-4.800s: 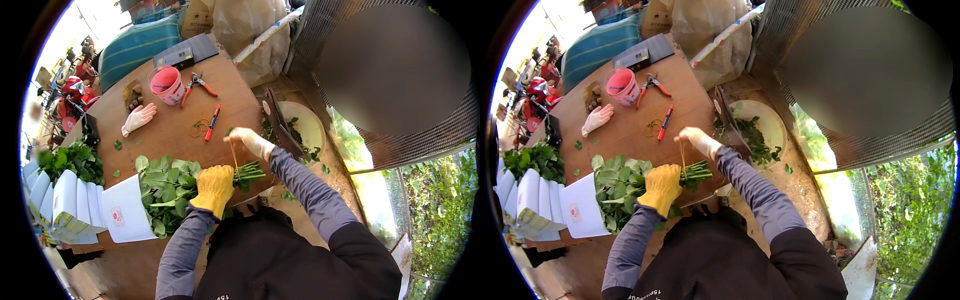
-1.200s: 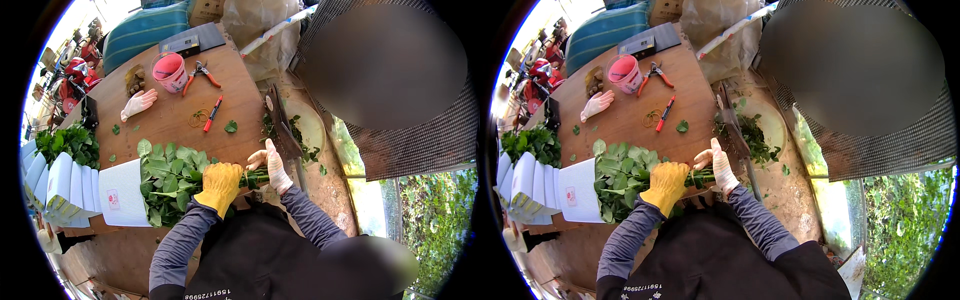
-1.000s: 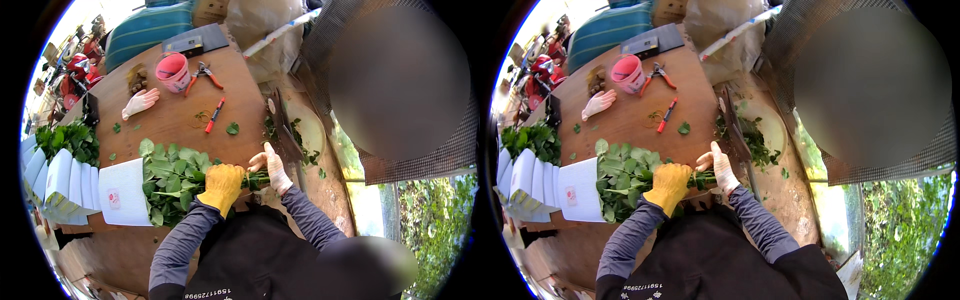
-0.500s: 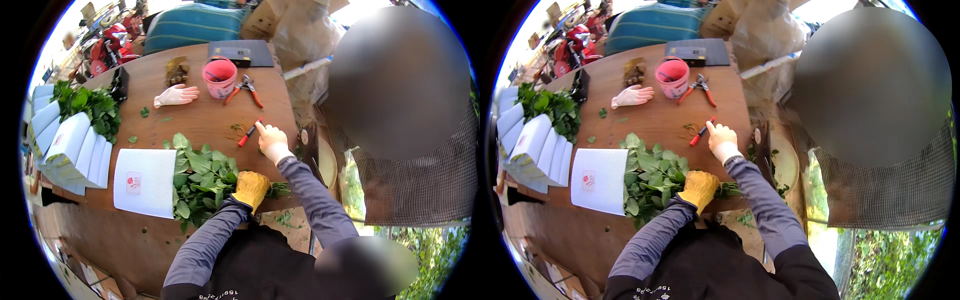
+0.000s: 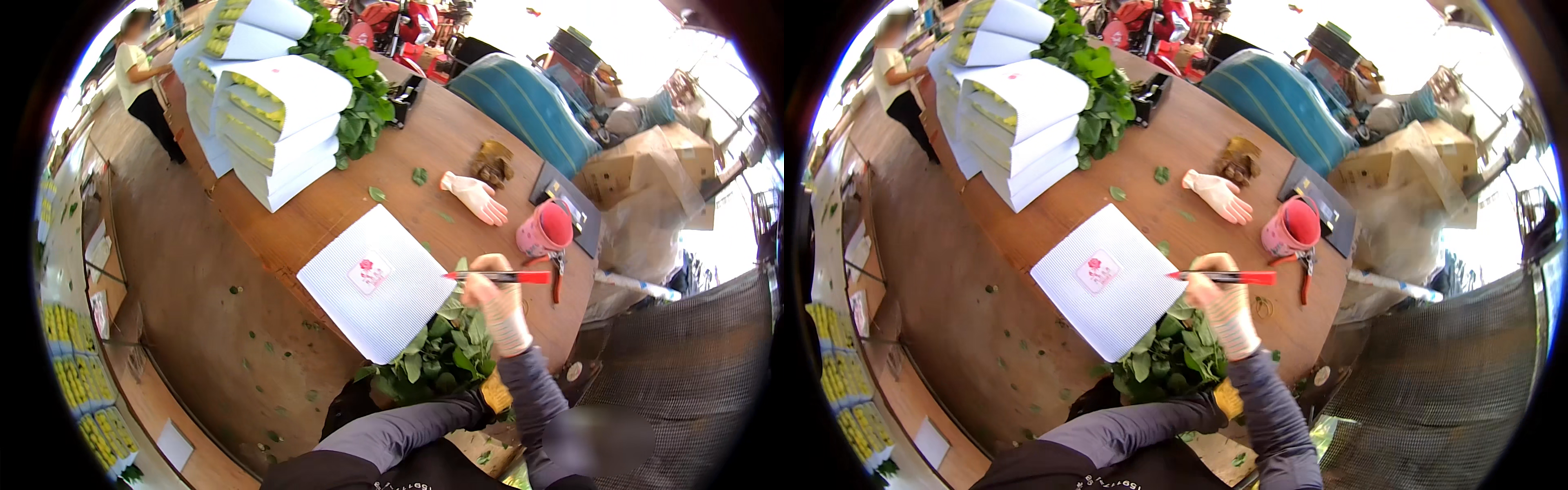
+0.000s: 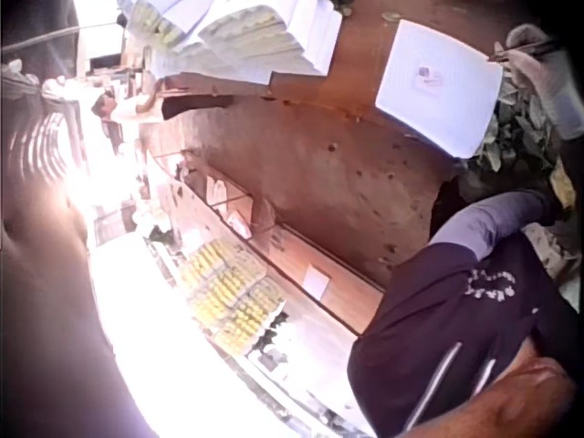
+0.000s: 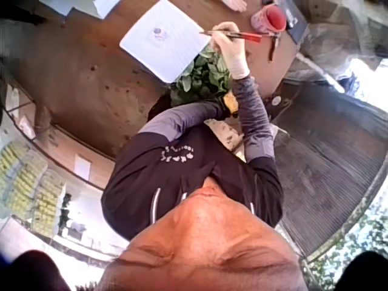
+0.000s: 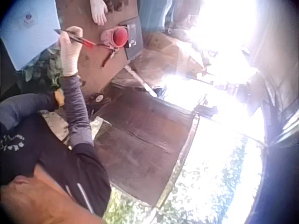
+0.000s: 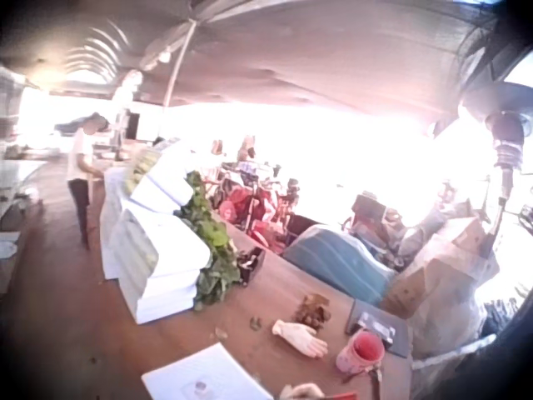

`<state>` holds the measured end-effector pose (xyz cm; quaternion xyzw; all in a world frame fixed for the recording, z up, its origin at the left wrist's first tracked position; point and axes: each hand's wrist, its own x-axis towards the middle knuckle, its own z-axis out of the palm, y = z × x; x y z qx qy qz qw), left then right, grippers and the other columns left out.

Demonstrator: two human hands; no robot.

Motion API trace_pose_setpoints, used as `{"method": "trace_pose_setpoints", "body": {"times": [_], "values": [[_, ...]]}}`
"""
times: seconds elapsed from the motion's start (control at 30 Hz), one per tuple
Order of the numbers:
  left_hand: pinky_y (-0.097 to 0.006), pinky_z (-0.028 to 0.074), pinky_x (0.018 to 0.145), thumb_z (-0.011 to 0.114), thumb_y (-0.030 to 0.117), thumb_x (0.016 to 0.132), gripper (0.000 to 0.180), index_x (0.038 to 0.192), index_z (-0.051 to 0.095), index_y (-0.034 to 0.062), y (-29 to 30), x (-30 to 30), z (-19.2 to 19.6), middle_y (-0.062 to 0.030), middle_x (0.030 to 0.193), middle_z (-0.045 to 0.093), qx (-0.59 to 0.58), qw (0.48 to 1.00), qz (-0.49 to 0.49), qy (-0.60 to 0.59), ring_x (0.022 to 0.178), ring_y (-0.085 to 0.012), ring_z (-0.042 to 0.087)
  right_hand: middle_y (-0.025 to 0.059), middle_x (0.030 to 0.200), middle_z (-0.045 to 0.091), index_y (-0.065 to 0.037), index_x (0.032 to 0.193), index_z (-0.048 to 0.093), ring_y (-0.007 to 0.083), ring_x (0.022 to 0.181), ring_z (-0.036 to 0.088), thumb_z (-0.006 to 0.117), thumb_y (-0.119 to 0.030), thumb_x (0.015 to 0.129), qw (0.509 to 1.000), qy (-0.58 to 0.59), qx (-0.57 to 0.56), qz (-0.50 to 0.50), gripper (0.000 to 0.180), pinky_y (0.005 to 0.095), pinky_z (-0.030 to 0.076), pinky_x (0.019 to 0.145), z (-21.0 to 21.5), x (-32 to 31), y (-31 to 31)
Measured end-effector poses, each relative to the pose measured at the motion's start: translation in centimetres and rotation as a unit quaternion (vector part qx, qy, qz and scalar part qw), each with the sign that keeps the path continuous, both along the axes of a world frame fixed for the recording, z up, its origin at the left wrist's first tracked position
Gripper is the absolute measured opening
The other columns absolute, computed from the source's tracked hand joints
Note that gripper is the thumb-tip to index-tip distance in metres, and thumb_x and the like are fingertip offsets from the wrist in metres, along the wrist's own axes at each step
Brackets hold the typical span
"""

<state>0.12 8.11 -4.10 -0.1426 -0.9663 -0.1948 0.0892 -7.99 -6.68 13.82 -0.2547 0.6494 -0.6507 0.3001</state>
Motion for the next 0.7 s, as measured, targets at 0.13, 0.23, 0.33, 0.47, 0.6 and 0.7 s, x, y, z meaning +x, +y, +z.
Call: {"method": "trace_pose_setpoints", "body": {"times": [0.13,0.23,0.33,0.47,0.6,0.7], "values": [[-0.051,0.046,0.077,0.062,0.027,0.083,0.022,0.079,0.077,0.0105,1.9,-0.2,-0.5,-0.0120,0.077,0.071,0.018,0.999,-0.041,0.016,0.076,-0.0309,0.067,0.0129,0.098,0.076,0.002,0.121,0.068,0.0208,0.091,0.074,0.060,-0.005,0.096,0.995,-0.063,-0.027,0.072,0.027,0.0329,0.059,0.088,-2.7,3.1,-6.2],[-0.051,0.046,0.077,0.062,0.027,0.083,0.023,0.080,0.077,0.0105,2.5,-0.3,-0.8,-0.0120,0.078,0.071,0.031,0.998,-0.053,0.016,0.076,-0.0309,0.067,0.0123,0.099,0.076,0.002,0.121,0.069,0.0179,0.088,0.073,0.061,-0.005,0.098,0.998,-0.041,0.006,0.056,0.025,0.0307,0.058,0.086,-3.4,3.9,-7.5],[-0.051,0.046,0.077,0.062,0.027,0.083,0.023,0.081,0.078,0.0104,2.8,-0.6,-0.8,-0.0120,0.078,0.071,0.042,0.997,-0.057,0.014,0.077,-0.0310,0.067,0.0113,0.098,0.076,0.003,0.121,0.068,0.0153,0.083,0.071,0.060,-0.005,0.099,0.999,-0.019,0.011,0.043,0.025,0.0287,0.057,0.083,-3.8,3.9,-8.1],[-0.051,0.046,0.077,0.063,0.028,0.083,0.023,0.082,0.078,0.0104,3.0,-0.8,-0.7,-0.0121,0.079,0.071,0.046,0.997,-0.061,0.010,0.077,-0.0311,0.067,0.0096,0.092,0.075,0.003,0.115,0.070,0.0132,0.077,0.069,0.057,-0.003,0.098,0.998,-0.001,0.032,0.049,0.022,0.0267,0.057,0.076,-3.4,4.6,-8.4],[-0.051,0.046,0.077,0.063,0.028,0.084,0.023,0.084,0.078,0.0104,2.9,-0.7,-0.7,-0.0121,0.080,0.071,0.039,0.997,-0.069,0.009,0.078,-0.0312,0.067,0.0095,0.084,0.074,0.004,0.106,0.072,0.0127,0.070,0.068,0.055,0.000,0.096,0.998,-0.014,0.039,0.047,0.020,0.0267,0.057,0.071,-3.6,4.1,-7.8],[-0.051,0.046,0.078,0.063,0.028,0.084,0.024,0.084,0.078,0.0104,3.3,-0.6,-0.6,-0.0122,0.080,0.071,0.038,0.997,-0.074,0.003,0.078,-0.0312,0.067,0.0079,0.083,0.073,0.003,0.107,0.071,0.0120,0.072,0.067,0.055,0.000,0.097,0.997,-0.006,0.048,0.052,0.019,0.0274,0.056,0.071,-3.4,3.9,-7.7]]}}
